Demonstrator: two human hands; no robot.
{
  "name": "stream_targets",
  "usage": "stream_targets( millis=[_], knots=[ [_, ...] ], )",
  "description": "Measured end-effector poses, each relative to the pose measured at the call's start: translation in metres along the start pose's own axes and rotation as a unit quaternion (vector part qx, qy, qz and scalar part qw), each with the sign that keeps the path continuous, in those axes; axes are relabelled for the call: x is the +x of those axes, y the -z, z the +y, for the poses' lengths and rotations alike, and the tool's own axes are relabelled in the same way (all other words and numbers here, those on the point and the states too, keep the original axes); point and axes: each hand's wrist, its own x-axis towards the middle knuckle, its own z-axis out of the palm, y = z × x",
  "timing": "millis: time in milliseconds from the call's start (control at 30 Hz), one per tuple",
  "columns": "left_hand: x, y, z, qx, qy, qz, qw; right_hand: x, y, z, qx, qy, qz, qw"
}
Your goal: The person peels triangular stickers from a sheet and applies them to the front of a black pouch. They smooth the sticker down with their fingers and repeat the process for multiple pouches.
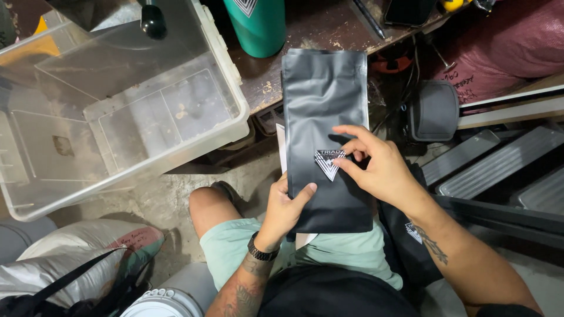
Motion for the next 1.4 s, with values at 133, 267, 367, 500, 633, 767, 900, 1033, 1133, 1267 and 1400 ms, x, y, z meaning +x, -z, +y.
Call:
stream_targets(
  millis=[133, 267, 367, 500, 633, 767, 900, 1033, 1133, 1267, 1400],
  knots=[
    [0.0, 0.0, 0.003, -0.001, -0.003, 0.002, 1.0, -0.002, -0.004, 0.003, -0.02, 0.006, 0.005, 1.0],
    [-0.001, -0.001, 0.0, -0.003, -0.001, 0.003, 1.0, 0.0, -0.004, 0.001, -0.026, 0.013, 0.009, 1.0],
    [-0.001, -0.002, -0.002, -0.004, -0.004, 0.002, 1.0, 0.0, -0.004, -0.003, -0.032, 0.02, 0.012, 0.999],
    [-0.001, -0.003, 0.0, -0.005, -0.006, 0.003, 1.0, -0.001, -0.005, 0.0, -0.025, 0.026, 0.013, 0.999],
    [-0.001, -0.002, 0.0, -0.003, -0.006, 0.004, 1.0, -0.001, -0.005, 0.002, -0.032, 0.04, 0.017, 0.999],
    [-0.002, -0.002, -0.003, -0.001, 0.001, 0.003, 1.0, -0.004, -0.009, 0.007, -0.05, 0.07, 0.033, 0.996],
    [-0.002, -0.003, -0.008, -0.002, 0.009, 0.007, 1.0, -0.008, -0.006, -0.006, -0.203, 0.17, 0.045, 0.963],
    [-0.005, -0.004, -0.007, -0.016, 0.028, 0.014, 0.999, -0.004, 0.003, -0.01, -0.325, 0.124, 0.022, 0.937],
    [-0.008, -0.01, -0.007, 0.0, 0.036, 0.026, 0.999, 0.005, -0.004, -0.001, -0.274, 0.039, -0.017, 0.961],
    [-0.011, -0.017, -0.001, 0.007, 0.043, 0.037, 0.998, 0.023, -0.021, -0.006, -0.243, -0.017, 0.01, 0.97],
    [-0.013, -0.018, 0.0, 0.028, 0.023, 0.046, 0.998, 0.022, -0.027, 0.002, -0.219, -0.037, 0.048, 0.974]
  ],
)
